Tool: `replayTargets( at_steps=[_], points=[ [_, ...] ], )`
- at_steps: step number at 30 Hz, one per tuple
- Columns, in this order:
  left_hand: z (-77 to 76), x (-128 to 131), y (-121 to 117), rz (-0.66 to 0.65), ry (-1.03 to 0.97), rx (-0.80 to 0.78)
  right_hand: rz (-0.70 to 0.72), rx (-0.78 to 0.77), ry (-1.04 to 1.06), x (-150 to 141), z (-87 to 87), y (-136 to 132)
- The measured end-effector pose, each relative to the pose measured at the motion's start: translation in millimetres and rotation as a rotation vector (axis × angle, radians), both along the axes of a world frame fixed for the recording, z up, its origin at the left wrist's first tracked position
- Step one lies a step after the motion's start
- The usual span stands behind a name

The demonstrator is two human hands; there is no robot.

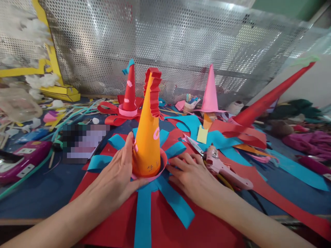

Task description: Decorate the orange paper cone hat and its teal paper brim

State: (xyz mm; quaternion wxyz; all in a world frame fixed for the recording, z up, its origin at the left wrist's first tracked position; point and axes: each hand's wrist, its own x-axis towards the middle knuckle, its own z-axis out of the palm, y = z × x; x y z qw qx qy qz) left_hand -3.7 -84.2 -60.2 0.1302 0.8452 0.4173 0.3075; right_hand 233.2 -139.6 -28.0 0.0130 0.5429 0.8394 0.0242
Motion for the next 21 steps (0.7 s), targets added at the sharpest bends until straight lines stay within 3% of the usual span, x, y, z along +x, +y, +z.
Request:
replayTargets(
  at_steps=[6, 13, 16, 21],
  points=[
    [-0.1, 0.1, -1.5, 0.007, -0.001, -0.035, 0.035, -0.039, 0.025, 2.9, 6.8, -8.4],
    [6.3, 1.7, -2.8, 0.031, 0.022, -0.079, 0.034, -0.009, -0.023, -3.6, 0.1, -10.3],
    [8.5, 1.4, -2.2, 0.001, 0.022, -0.115, 0.044, -0.047, 0.045, 2.6, 9.4, -7.0],
    [13.6, 0.2, 0.6, 0.000, 0.064, -0.162, -0.016, 0.047, -0.006, 10.6, 26.1, 9.6]
  ],
)
